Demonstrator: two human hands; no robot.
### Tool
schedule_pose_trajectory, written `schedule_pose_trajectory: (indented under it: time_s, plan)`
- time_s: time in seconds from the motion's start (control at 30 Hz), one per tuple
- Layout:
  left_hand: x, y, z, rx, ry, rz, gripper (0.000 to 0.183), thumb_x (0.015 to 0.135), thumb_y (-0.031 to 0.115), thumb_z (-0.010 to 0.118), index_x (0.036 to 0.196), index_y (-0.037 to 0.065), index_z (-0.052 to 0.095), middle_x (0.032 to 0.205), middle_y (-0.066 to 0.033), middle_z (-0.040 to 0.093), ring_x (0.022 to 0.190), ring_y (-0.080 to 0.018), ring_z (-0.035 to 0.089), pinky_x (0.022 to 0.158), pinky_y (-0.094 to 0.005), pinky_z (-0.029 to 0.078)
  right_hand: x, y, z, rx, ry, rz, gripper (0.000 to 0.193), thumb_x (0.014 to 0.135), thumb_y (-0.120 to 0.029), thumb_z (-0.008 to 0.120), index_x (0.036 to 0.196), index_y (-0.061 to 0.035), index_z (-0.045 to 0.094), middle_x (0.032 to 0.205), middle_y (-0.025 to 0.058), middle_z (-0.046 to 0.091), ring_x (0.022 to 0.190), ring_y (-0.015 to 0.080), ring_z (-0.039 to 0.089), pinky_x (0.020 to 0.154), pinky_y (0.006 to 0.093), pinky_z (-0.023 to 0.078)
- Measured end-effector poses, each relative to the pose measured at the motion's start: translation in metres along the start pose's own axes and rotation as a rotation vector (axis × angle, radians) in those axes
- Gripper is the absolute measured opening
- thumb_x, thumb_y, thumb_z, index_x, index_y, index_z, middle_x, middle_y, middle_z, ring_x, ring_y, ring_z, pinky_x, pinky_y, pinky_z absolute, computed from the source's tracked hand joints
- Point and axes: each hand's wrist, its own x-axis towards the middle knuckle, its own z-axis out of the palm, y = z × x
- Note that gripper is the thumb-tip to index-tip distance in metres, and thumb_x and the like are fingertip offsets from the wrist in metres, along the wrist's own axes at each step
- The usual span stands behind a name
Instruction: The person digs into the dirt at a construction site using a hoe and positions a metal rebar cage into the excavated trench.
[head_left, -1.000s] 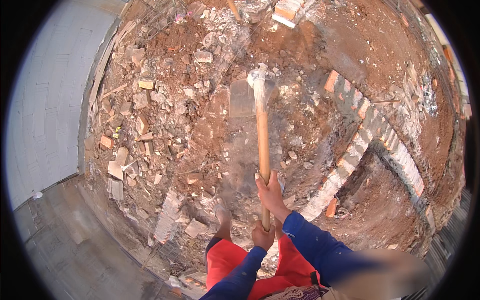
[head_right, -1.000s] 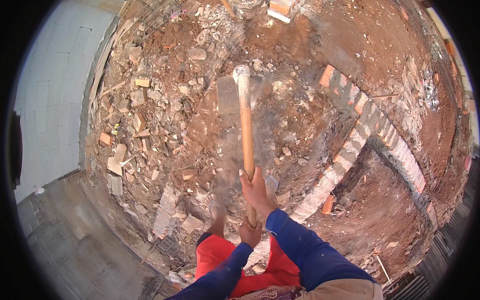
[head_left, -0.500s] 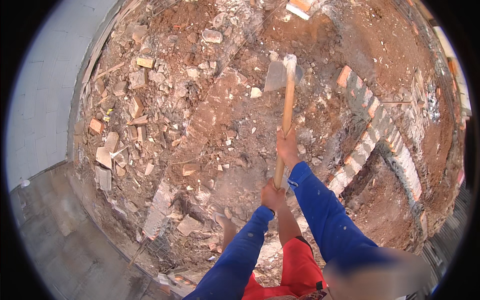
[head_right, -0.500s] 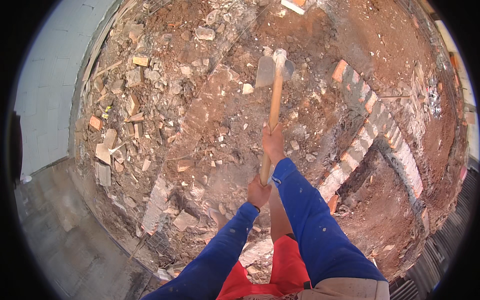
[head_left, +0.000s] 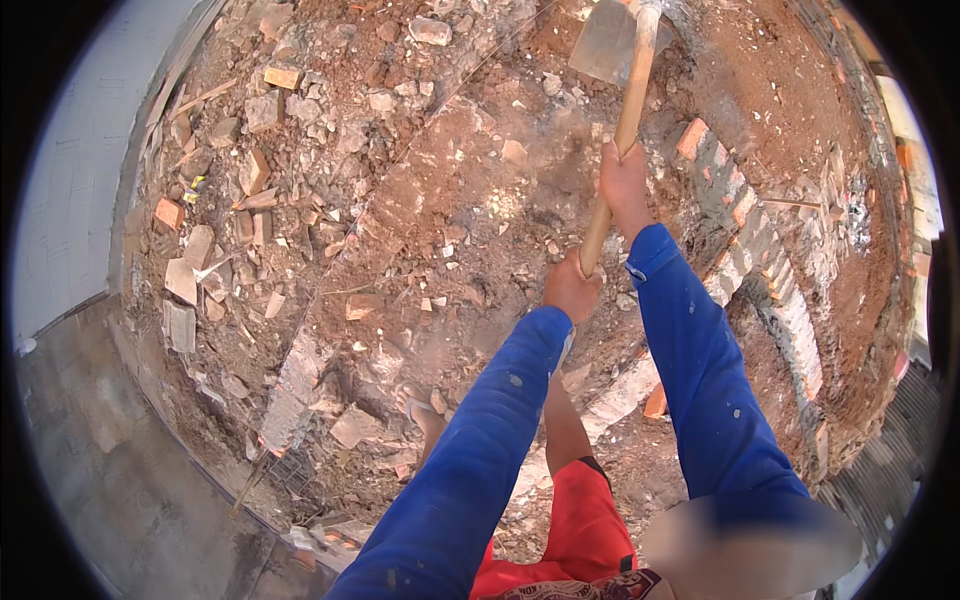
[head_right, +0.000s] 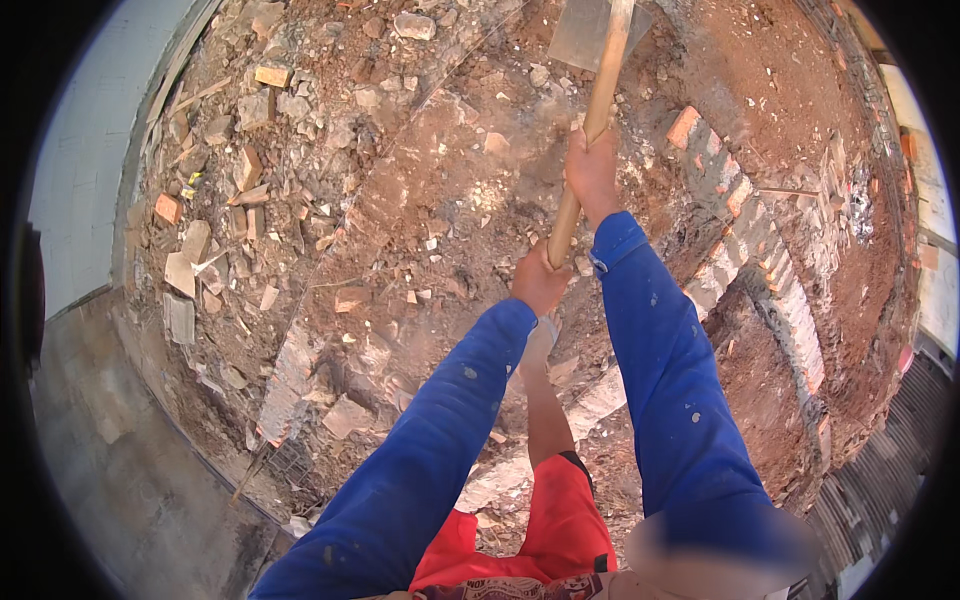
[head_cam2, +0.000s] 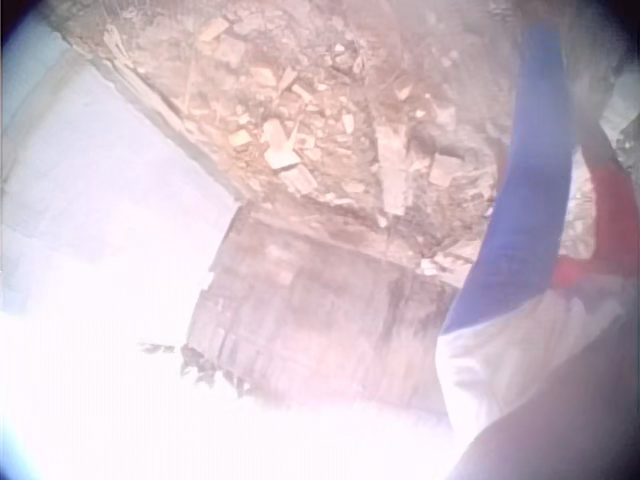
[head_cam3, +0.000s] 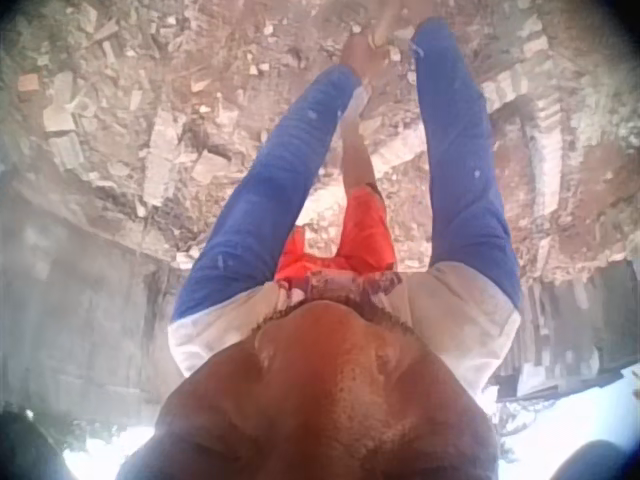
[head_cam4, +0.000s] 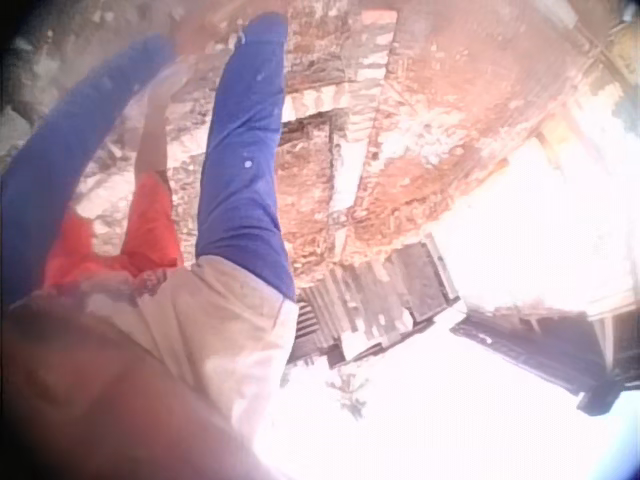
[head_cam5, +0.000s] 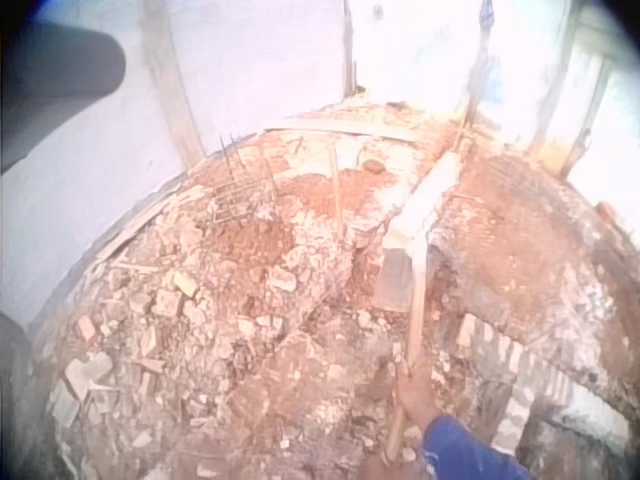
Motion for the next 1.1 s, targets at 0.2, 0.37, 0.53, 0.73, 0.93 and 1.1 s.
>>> schedule_pose_trajectory:
  time_s: [0.2, 0.37, 0.53, 0.73, 0.93, 1.1]
  plan:
    - [-0.109, -0.114, -0.061, -0.062, 0.120, -0.135, 0.037, 0.078, 0.018, 0.073, 0.102, -0.007, 0.062, 0.085, -0.0264, 0.071, 0.083, -0.0407, 0.073, 0.071, -0.0476, 0.056, -0.141, 0.035, 0.107, -0.375, -0.291, 0.372, 0.051, 0.088, -0.026, 0.070, 0.123, 0.0071, 0.052, 0.093, 0.0251, 0.071, 0.077, 0.0357, 0.073, 0.066, 0.0447, 0.056]
    - [-0.205, -0.097, -0.099, -0.388, 0.029, -0.488, 0.028, 0.083, 0.015, 0.069, 0.100, -0.004, 0.059, 0.071, -0.0101, 0.062, 0.052, -0.0194, 0.062, 0.046, -0.0350, 0.051, -0.224, 0.064, 0.121, -0.568, -0.429, 0.401, 0.050, 0.081, -0.018, 0.074, 0.119, 0.0072, 0.053, 0.091, 0.0238, 0.069, 0.072, 0.0348, 0.071, 0.061, 0.0437, 0.056]
    - [-0.279, -0.131, -0.188, -0.927, -0.008, -0.683, 0.024, 0.086, 0.011, 0.067, 0.102, -0.001, 0.054, 0.067, -0.0054, 0.057, 0.049, -0.0152, 0.057, 0.040, -0.0314, 0.047, -0.341, 0.028, 0.201, -0.849, -0.595, 0.234, 0.060, 0.078, -0.025, 0.080, 0.123, 0.0060, 0.053, 0.108, 0.0286, 0.070, 0.087, 0.0384, 0.074, 0.075, 0.0437, 0.059]
    - [-0.393, -0.141, -0.270, -0.993, -0.036, -0.613, 0.024, 0.087, 0.008, 0.069, 0.103, -0.001, 0.053, 0.071, -0.0042, 0.057, 0.053, -0.0136, 0.057, 0.044, -0.0313, 0.047, -0.439, -0.007, 0.212, -0.101, -0.677, 0.735, 0.034, 0.084, -0.017, 0.076, 0.105, -0.0044, 0.053, 0.080, 0.0107, 0.061, 0.056, 0.0258, 0.063, 0.048, 0.0419, 0.052]
    - [-0.579, -0.244, -0.338, -0.048, 0.021, -0.474, 0.038, 0.081, 0.022, 0.075, 0.107, -0.001, 0.057, 0.073, -0.0190, 0.062, 0.067, -0.0347, 0.065, 0.065, -0.0447, 0.053, -0.602, -0.023, 0.214, 0.266, -0.806, 1.031, 0.023, 0.092, -0.011, 0.070, 0.103, -0.0073, 0.050, 0.079, 0.0065, 0.056, 0.063, 0.0237, 0.064, 0.056, 0.0429, 0.057]
    - [-0.600, -0.283, -0.335, 0.413, 0.009, -0.543, 0.032, 0.082, 0.022, 0.073, 0.104, 0.006, 0.057, 0.082, -0.0258, 0.070, 0.078, -0.0460, 0.070, 0.072, -0.0552, 0.055, -0.649, 0.015, 0.191, 0.399, -0.488, 1.016, 0.019, 0.090, -0.009, 0.069, 0.103, -0.0063, 0.056, 0.079, 0.0070, 0.059, 0.067, 0.0247, 0.064, 0.067, 0.0415, 0.057]
